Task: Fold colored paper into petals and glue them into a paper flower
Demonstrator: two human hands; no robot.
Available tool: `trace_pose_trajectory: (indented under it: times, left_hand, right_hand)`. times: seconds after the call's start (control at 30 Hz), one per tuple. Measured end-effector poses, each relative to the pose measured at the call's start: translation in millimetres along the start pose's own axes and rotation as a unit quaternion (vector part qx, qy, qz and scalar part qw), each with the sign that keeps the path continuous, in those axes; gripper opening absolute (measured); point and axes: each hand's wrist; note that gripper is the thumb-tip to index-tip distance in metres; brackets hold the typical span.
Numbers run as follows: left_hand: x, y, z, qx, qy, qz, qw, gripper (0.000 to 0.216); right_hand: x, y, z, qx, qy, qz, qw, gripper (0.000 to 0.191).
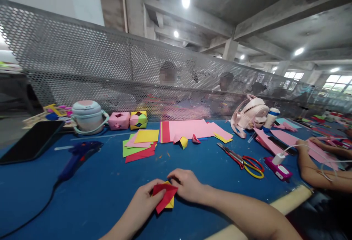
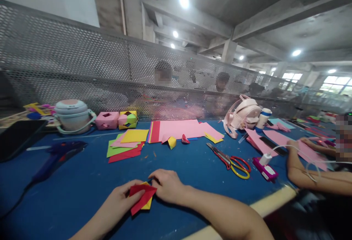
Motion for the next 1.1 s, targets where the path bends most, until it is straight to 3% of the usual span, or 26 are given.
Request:
trace_pose_trajectory:
  times: [0.67,0.87,1.1]
  left_hand:
    - [6,2,2,0.006,0.010,0.011,1.000,0.025]
    - [2,1,2,0.012,0.011,0.022,1.000,0.021]
    - [13,7,-2,0.044,0.027,0.046,0.998,0.022]
  right_hand:
    - [1,1,1,-0.019,0.017,0.007,1.000,0.022]
    - [0,1,-2,0.014,-0.015,-0.007,1.000,0.027]
    - [8,-5,-7,-0.007,-0.063,-0.022,0.998,0.026]
Point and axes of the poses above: each hand's wrist, its own y-axis away from the middle knuckle, its own z-axis out of the palm, x = y × z, and after that the axes turned 1 degree about x, right-handed
